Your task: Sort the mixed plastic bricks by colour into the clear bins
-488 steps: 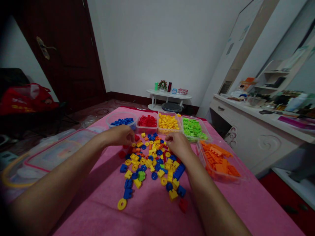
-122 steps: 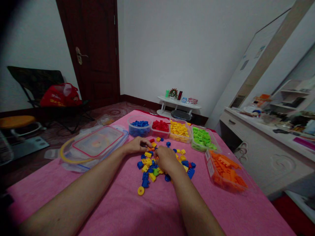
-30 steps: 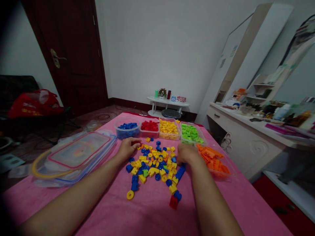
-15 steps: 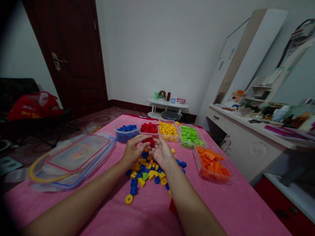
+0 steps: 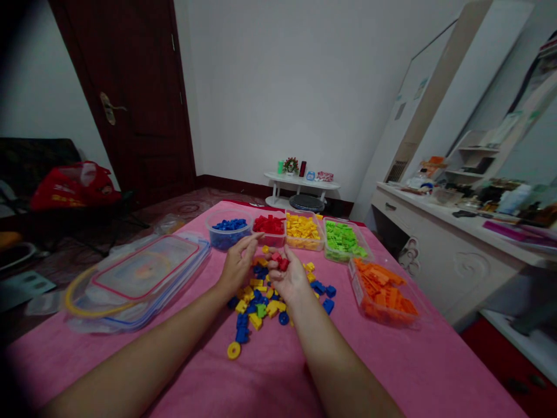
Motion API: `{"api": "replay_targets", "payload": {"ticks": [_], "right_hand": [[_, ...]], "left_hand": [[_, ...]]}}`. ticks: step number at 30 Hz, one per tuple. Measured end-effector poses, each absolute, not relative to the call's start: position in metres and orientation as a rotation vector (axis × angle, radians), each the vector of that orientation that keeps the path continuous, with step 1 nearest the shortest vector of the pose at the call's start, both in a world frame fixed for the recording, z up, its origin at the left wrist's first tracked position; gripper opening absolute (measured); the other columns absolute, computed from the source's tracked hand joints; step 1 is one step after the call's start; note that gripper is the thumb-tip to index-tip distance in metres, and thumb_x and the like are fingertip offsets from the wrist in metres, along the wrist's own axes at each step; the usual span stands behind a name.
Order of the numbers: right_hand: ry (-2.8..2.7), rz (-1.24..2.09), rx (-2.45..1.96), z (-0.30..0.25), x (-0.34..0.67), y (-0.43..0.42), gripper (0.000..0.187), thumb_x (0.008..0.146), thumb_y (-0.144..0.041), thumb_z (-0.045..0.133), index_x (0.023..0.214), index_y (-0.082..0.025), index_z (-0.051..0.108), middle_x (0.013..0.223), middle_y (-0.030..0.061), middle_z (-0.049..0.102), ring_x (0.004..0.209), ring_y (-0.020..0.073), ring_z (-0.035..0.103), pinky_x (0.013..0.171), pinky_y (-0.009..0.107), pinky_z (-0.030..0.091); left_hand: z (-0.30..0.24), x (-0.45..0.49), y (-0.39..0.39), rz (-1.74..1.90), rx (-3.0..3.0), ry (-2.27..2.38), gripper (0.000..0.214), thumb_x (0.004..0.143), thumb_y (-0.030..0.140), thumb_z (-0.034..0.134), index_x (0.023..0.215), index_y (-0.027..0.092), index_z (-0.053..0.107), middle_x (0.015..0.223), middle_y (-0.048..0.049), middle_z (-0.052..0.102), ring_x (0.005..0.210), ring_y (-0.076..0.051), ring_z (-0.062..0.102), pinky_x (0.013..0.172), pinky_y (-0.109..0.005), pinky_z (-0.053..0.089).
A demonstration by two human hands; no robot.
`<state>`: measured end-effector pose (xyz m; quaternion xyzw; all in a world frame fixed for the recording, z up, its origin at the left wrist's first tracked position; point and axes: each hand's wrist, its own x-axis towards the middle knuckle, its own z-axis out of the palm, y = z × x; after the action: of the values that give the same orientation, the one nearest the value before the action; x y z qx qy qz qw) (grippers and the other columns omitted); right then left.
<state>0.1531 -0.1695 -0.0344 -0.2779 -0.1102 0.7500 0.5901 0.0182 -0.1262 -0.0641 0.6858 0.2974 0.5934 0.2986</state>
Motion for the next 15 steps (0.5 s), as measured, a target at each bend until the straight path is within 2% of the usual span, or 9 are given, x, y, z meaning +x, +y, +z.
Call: {"api": "replay_targets", "payload": {"ticks": [3,5,8,11,13,15], "right_hand": [[-0.226,1.636,-0.694,-0.034,0.166,-0.165,0.028,0.095,-0.030,0.033,0.084,-0.014,0.053,0.064,0.0046,0.058,0.044,0.0071,0.050,0.030,0.011,0.032],[-0.191,1.502,-0.781,-0.031,0.173,-0.156,0.025,0.094,-0.028,0.032,0.085,-0.016,0.052,0.067,0.0045,0.058,0.052,0.0095,0.055,0.036,0.013,0.041],[-0.193,1.346,-0.874,-0.018,0.176,-0.128,0.020,0.094,-0.027,0.031,0.090,-0.020,0.050,0.072,0.0024,0.058,0.062,0.0118,0.060,0.048,0.020,0.051],[-0.243,1.273,-0.920,0.003,0.170,-0.087,0.016,0.094,-0.032,0.035,0.098,-0.024,0.048,0.076,-0.0004,0.058,0.067,0.0121,0.061,0.056,0.024,0.053],[-0.259,1.256,-0.957,0.018,0.164,-0.060,0.025,0.092,-0.042,0.036,0.103,-0.023,0.048,0.076,0.0002,0.057,0.065,0.0130,0.059,0.056,0.026,0.053],[-0.298,1.270,-0.994,0.030,0.159,-0.039,0.044,0.089,-0.055,0.036,0.108,-0.018,0.049,0.079,0.0044,0.058,0.066,0.0154,0.059,0.056,0.029,0.052]], "left_hand": [[-0.088,0.007,-0.105,1.602,1.552,1.032,0.032,0.087,0.031,0.046,0.099,0.012,0.069,0.092,-0.0095,0.071,0.088,-0.020,0.064,0.081,-0.031,0.048],[-0.100,0.001,-0.092,1.583,1.398,1.112,0.030,0.084,0.031,0.048,0.094,0.011,0.069,0.083,-0.0089,0.071,0.080,-0.019,0.065,0.074,-0.030,0.049],[-0.109,-0.001,-0.083,1.573,1.345,1.145,0.028,0.082,0.028,0.048,0.091,0.012,0.069,0.080,-0.0075,0.071,0.078,-0.018,0.065,0.073,-0.028,0.049],[-0.110,0.001,-0.082,1.538,1.422,1.136,0.028,0.082,0.028,0.047,0.089,0.013,0.070,0.079,-0.0064,0.071,0.076,-0.017,0.065,0.072,-0.026,0.048],[-0.108,0.002,-0.084,1.502,1.446,1.133,0.029,0.083,0.029,0.047,0.089,0.013,0.070,0.078,-0.0064,0.071,0.076,-0.017,0.065,0.070,-0.026,0.048],[-0.107,0.001,-0.085,1.479,1.444,1.136,0.029,0.083,0.030,0.048,0.090,0.012,0.070,0.078,-0.0067,0.071,0.074,-0.017,0.066,0.068,-0.025,0.049]]}}
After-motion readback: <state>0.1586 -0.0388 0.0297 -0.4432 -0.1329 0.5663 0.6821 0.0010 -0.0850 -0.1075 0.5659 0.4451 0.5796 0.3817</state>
